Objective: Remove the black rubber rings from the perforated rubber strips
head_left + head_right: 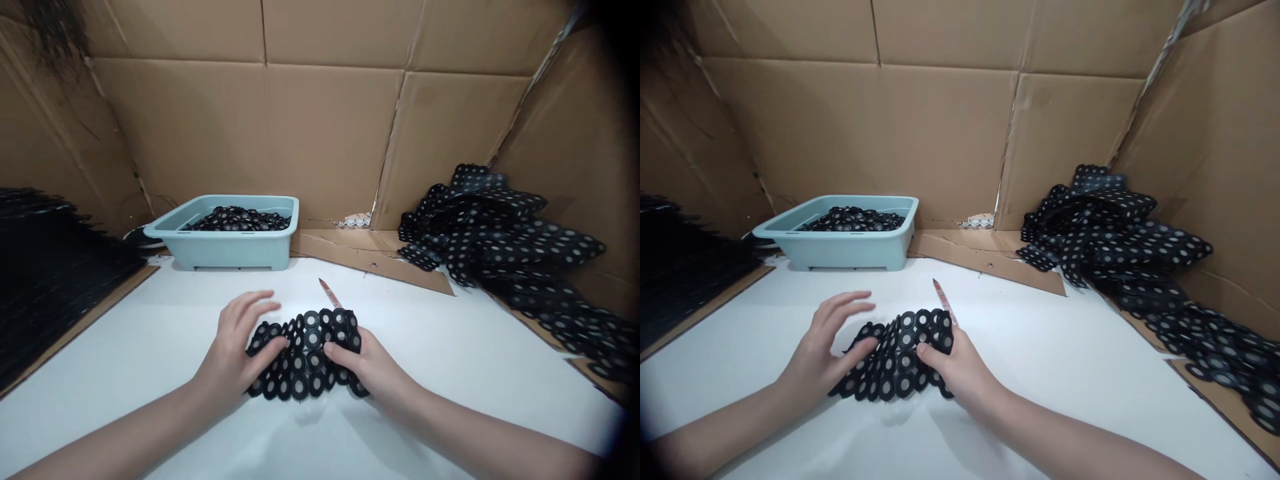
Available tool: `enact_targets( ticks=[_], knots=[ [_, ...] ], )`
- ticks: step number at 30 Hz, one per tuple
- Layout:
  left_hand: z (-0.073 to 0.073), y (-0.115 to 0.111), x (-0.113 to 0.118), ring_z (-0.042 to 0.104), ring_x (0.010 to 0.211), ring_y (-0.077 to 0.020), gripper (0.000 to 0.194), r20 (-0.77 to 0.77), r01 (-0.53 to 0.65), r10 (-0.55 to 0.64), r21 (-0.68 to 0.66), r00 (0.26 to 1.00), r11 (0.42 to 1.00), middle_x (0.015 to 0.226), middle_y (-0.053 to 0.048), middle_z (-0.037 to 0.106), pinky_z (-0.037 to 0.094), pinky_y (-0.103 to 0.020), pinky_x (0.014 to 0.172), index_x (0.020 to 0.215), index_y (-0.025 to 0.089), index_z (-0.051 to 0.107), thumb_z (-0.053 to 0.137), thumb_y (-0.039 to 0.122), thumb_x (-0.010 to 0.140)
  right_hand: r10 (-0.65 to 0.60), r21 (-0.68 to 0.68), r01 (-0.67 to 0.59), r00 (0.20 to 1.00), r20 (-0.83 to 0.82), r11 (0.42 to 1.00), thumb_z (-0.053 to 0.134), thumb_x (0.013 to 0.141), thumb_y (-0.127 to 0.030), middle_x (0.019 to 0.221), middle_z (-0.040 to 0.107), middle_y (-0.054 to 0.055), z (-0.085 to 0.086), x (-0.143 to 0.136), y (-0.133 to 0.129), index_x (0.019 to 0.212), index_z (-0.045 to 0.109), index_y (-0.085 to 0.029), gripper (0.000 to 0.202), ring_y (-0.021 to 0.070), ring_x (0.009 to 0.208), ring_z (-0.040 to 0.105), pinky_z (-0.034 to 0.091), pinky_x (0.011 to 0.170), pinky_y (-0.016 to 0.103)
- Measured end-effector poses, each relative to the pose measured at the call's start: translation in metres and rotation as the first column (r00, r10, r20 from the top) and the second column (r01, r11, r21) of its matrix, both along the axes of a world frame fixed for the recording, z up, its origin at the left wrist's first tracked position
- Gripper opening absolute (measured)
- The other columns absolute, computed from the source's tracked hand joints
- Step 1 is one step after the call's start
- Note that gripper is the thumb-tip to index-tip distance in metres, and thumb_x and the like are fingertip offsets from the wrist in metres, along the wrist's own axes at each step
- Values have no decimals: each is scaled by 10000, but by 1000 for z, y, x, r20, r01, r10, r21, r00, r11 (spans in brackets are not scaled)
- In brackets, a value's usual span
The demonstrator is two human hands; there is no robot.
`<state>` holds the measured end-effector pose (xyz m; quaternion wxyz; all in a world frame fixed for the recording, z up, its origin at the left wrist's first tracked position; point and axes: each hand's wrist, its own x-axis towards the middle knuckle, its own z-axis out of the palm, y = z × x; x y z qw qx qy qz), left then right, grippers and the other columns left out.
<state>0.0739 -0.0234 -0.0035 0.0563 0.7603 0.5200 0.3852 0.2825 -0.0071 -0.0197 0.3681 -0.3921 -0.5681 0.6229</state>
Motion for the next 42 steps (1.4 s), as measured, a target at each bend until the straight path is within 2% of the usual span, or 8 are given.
enact_targets(
  ticks=[3,7,15,23,28,30,33,42],
  knots=[
    [-1,-12,8,411,1070,-283,341,-126,126,-122,24,984,992,1086,-49,554,248,-402,930,992,262,542,638,344,675,-13,-53,8,996,-93,999,584,741,-345,986,598,67,2,-3,-3,994,537,-169,312,212,917,558,444,802,344],
    [-6,-21,20,475,990,-287,418,-163,143,-141,5,977,990,1002,-56,600,274,-420,886,999,246,536,669,399,634,-13,-81,3,992,-125,997,602,732,-328,1007,598,65,6,-6,-7,1014,545,-159,333,217,946,546,423,831,338],
    [-13,-22,23,535,863,-193,206,-268,194,-141,180,953,964,868,-35,612,357,-349,797,944,171,507,566,162,747,5,-105,-16,994,-106,994,625,717,-324,906,612,52,5,-8,-9,921,558,-136,286,180,856,551,436,751,278],
    [-7,-22,21,494,767,-177,87,-77,41,-48,-90,996,995,757,-2,563,397,-320,688,834,207,503,526,196,751,-5,5,5,995,-100,1000,600,723,-386,853,585,48,1,-5,0,886,550,-156,286,176,786,539,431,700,294],
    [-9,-19,15,476,783,-183,60,-45,-1,-5,-138,999,990,743,4,562,406,-307,667,792,215,528,516,188,740,-182,243,181,983,-19,953,393,828,-471,797,574,46,5,9,20,834,551,-164,346,182,783,517,400,698,292],
    [-11,-17,14,474,794,-185,79,-46,-1,-6,-143,999,990,747,5,566,408,-306,671,811,222,536,507,188,746,-283,381,221,952,113,898,345,850,-449,811,572,39,4,18,31,808,561,-177,350,177,782,507,382,712,292],
    [-11,-16,13,477,794,-185,97,-68,17,-27,-139,997,990,764,4,574,405,-314,689,848,225,537,489,200,767,-359,529,126,859,365,839,390,833,-380,885,568,47,-4,29,45,853,574,-191,265,185,805,502,377,720,300],
    [-15,-13,10,500,765,-182,154,-152,49,-68,-125,986,991,825,-21,589,388,-346,715,951,196,517,440,224,820,-420,595,-165,563,711,786,494,782,-268,873,535,45,-12,32,48,865,575,-197,137,186,837,500,394,694,280]
  ],
)
